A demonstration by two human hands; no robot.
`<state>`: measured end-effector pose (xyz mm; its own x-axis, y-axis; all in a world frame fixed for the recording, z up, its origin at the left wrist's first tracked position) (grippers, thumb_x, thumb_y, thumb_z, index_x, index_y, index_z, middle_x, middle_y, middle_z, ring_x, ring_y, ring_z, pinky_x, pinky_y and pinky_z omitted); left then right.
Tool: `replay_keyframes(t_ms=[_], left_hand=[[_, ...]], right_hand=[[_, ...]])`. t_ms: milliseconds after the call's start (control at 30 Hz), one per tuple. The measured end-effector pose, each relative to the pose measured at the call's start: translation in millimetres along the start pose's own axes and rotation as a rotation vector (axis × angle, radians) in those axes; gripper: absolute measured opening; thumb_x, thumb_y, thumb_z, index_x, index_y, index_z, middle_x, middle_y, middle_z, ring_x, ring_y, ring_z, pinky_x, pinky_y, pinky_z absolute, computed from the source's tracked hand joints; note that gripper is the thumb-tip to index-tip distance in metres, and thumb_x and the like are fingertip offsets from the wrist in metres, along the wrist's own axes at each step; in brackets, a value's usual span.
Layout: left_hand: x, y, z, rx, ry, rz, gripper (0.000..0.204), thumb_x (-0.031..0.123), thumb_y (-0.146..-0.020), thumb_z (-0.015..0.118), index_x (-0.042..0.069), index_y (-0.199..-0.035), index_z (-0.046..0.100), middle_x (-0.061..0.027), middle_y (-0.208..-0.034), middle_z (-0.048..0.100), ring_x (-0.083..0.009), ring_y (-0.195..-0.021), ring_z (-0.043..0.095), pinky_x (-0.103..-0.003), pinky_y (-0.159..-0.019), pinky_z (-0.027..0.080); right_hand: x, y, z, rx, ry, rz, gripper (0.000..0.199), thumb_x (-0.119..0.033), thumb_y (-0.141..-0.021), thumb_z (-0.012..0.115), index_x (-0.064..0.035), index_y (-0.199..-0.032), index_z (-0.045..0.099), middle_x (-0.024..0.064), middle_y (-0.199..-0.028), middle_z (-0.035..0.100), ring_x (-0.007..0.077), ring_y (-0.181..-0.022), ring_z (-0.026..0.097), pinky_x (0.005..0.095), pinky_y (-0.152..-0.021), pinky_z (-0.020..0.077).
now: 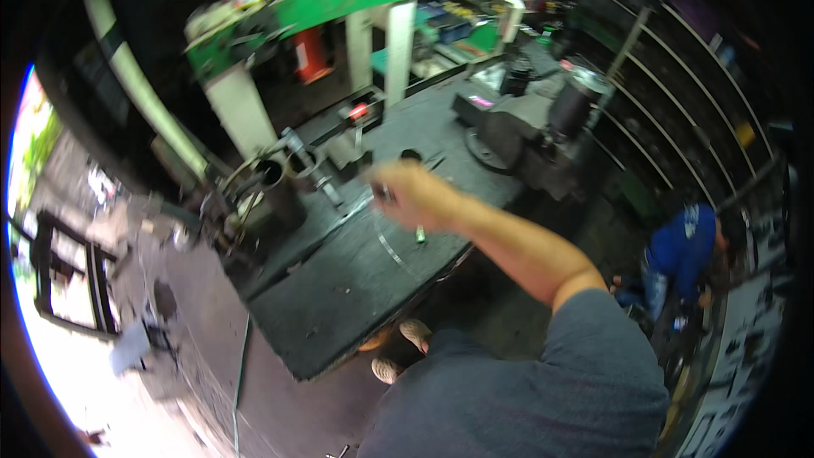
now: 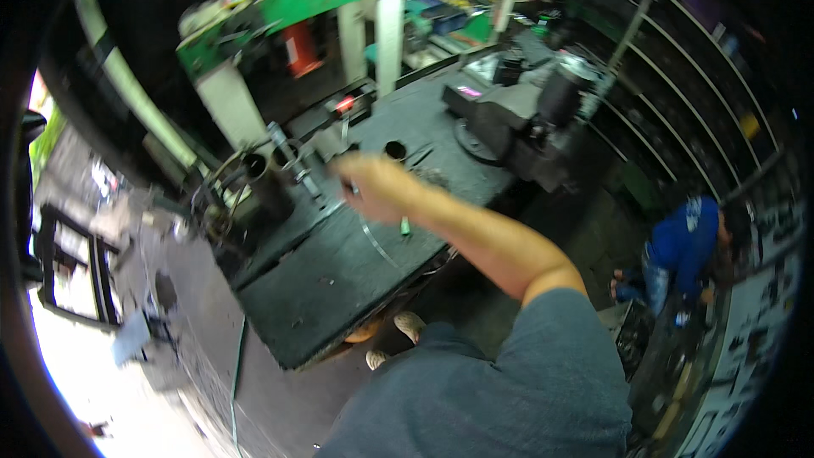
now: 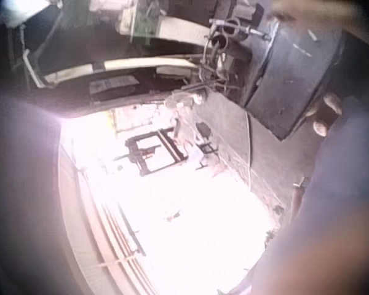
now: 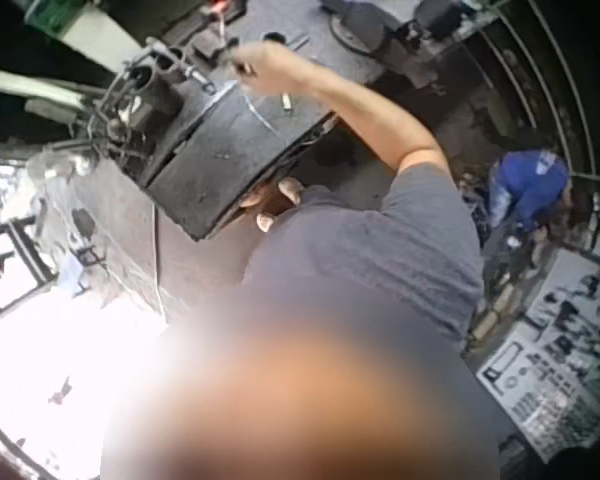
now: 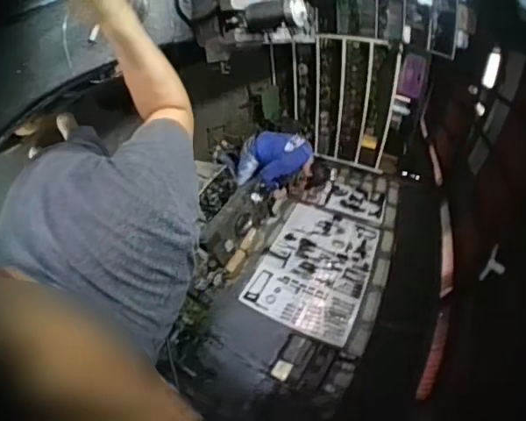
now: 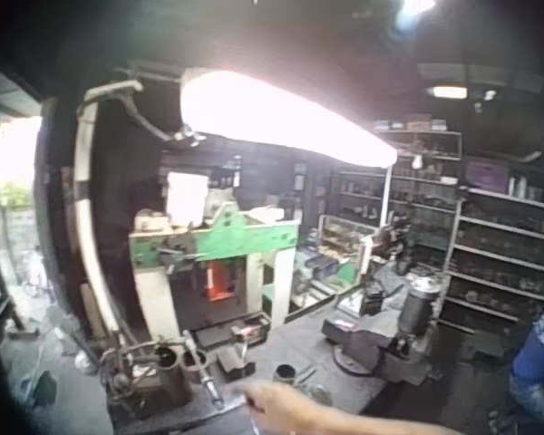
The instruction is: The person retrieves a cylindrical metal component from a shelf, wipes it with a cloth, and then uses a screwdriver to tighten screws on the component while it is held in a bench vise. The person repeatedly adjusts and tightens the screws throughout the clip.
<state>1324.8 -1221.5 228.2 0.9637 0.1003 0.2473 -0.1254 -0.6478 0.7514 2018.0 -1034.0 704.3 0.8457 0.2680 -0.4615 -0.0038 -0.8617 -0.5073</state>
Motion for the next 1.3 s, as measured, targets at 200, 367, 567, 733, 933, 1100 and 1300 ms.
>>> replay_keyframes(t_ms=[200, 367, 567, 733, 933, 1100, 1300], left_hand=[[169.2, -45.8, -83.3, -0.119, -0.107, 0.455, 0.032, 0.041, -0.101, 0.078, 0.009, -0.104, 0.082, -0.0226, -0.091, 0.079, -0.0444, -0.094, 0.077, -0.051, -0.083, 0.060], [447.1, 21.2, -100.0, -0.279, -0.400, 1.023, 0.032, 0.041, -0.102, 0.078, 0.010, -0.105, 0.082, -0.0230, -0.092, 0.079, -0.0440, -0.093, 0.077, -0.050, -0.083, 0.060], [734.2, 195.4, 29.1, -0.590, -0.650, 1.332, 0.031, 0.027, -0.100, 0.078, 0.003, -0.118, 0.081, -0.0246, -0.098, 0.080, -0.0378, -0.091, 0.080, -0.047, -0.086, 0.060], [856.1, 301.9, 120.2, -0.648, -0.556, 1.505, 0.034, 0.025, -0.098, 0.079, 0.000, -0.122, 0.077, -0.0263, -0.102, 0.079, -0.0398, -0.094, 0.079, -0.047, -0.085, 0.060], [922.8, 328.6, 154.2, -0.561, -0.449, 1.392, 0.034, 0.017, -0.096, 0.078, -0.003, -0.124, 0.076, -0.0248, -0.105, 0.081, -0.0365, -0.099, 0.082, -0.045, -0.087, 0.061], [993.5, 313.5, 150.3, -0.360, -0.627, 1.482, 0.039, 0.025, -0.092, 0.082, -0.001, -0.117, 0.066, -0.0313, -0.094, 0.075, -0.0519, -0.098, 0.075, -0.055, -0.082, 0.059], [1097.4, 316.8, 56.5, -0.068, 0.076, 1.992, 0.074, 0.010, -0.077, 0.092, 0.002, -0.144, 0.063, -0.0200, -0.138, 0.066, -0.0399, -0.134, 0.063, -0.050, -0.116, 0.051]], right_hand=[[-16.2, 281.1, 10.7, -0.563, 0.048, 0.586, 0.058, -0.024, -0.099, 0.078, -0.0077, -0.152, 0.061, 0.0221, -0.128, 0.070, 0.0433, -0.118, 0.071, 0.0517, -0.102, 0.0582], [-27.8, 410.0, -18.8, -0.258, -0.129, 0.760, 0.070, -0.022, -0.099, 0.079, -0.0120, -0.163, 0.052, 0.0211, -0.143, 0.064, 0.0437, -0.128, 0.066, 0.0511, -0.109, 0.0561], [-10.8, 494.2, -112.4, 0.015, 0.114, 0.582, 0.084, -0.023, -0.095, 0.085, -0.0206, -0.169, 0.046, 0.0244, -0.170, 0.043, 0.0464, -0.156, 0.045, 0.0562, -0.127, 0.0425], [22.0, 572.8, -221.2, 0.147, 0.306, 0.688, 0.070, -0.034, -0.101, 0.080, -0.0190, -0.164, 0.053, 0.0151, -0.147, 0.068, 0.0416, -0.154, 0.049, 0.0604, -0.129, 0.0371], [63.1, 608.1, -283.9, 0.417, -0.382, 0.926, 0.046, -0.026, -0.105, 0.079, -0.0021, -0.140, 0.063, 0.0227, -0.127, 0.077, 0.0381, -0.122, 0.074, 0.0456, -0.105, 0.0564], [139.4, 580.6, -299.5, 0.476, -0.618, 1.023, 0.024, -0.016, -0.107, 0.075, -0.0029, -0.125, 0.067, 0.0097, -0.113, 0.079, 0.0189, -0.104, 0.072, 0.0407, -0.096, 0.0594], [235.8, 511.9, -435.8, 0.553, -0.429, 1.017, 0.017, -0.003, -0.103, 0.069, -0.0033, -0.120, 0.069, 0.0021, -0.098, 0.070, 0.0106, -0.090, 0.063, 0.0312, -0.080, 0.0546]])
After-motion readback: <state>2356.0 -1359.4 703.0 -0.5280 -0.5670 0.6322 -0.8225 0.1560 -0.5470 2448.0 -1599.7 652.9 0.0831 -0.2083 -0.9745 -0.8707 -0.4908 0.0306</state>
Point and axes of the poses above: each hand's wrist, its own y-axis away from the middle knuckle, its own z-axis out of the palm, x = y × z, the point moved 4 cm from there along -y, towards the middle knuckle
